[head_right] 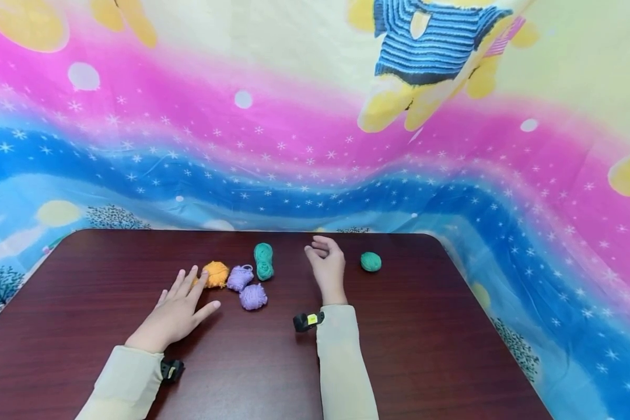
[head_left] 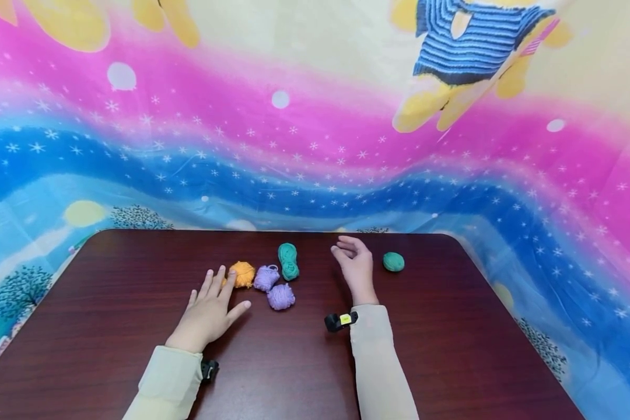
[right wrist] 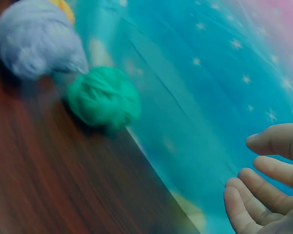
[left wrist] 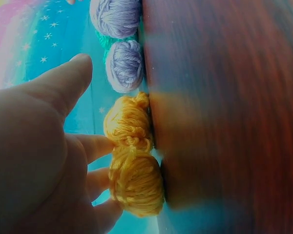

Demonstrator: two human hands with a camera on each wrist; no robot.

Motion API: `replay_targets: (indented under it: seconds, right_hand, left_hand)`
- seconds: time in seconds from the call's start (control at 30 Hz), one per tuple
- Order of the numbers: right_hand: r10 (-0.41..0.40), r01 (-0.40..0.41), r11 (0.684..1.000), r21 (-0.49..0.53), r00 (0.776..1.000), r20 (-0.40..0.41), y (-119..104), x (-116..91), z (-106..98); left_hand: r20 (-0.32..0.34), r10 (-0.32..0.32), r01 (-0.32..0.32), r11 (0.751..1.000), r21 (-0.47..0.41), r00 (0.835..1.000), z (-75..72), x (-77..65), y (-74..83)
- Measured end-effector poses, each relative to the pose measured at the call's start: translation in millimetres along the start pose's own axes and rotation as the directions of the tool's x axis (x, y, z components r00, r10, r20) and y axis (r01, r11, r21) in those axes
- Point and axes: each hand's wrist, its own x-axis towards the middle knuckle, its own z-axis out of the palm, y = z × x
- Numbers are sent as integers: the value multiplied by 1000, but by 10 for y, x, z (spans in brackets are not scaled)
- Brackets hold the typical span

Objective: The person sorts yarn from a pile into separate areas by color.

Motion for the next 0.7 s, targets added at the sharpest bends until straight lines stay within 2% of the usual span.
replay_targets:
  seconds: [0.27,0.5,0.7]
  right_hand:
    - [44,-42,999,-16,987,152,-13,-114,269]
    - [96,-91,995,-33,964,247,-28,-209,440]
    - [158,-136,986,-94,939,305,-11,-268,528]
  left_hand:
    - [-3,2,-2,1000,-2,1000,-5,-5,1]
    - [0,-1,1,1000,-4,1000,-8,-8,-2]
    - [2,-2,2,1000,-3,1000,-20,-10,1]
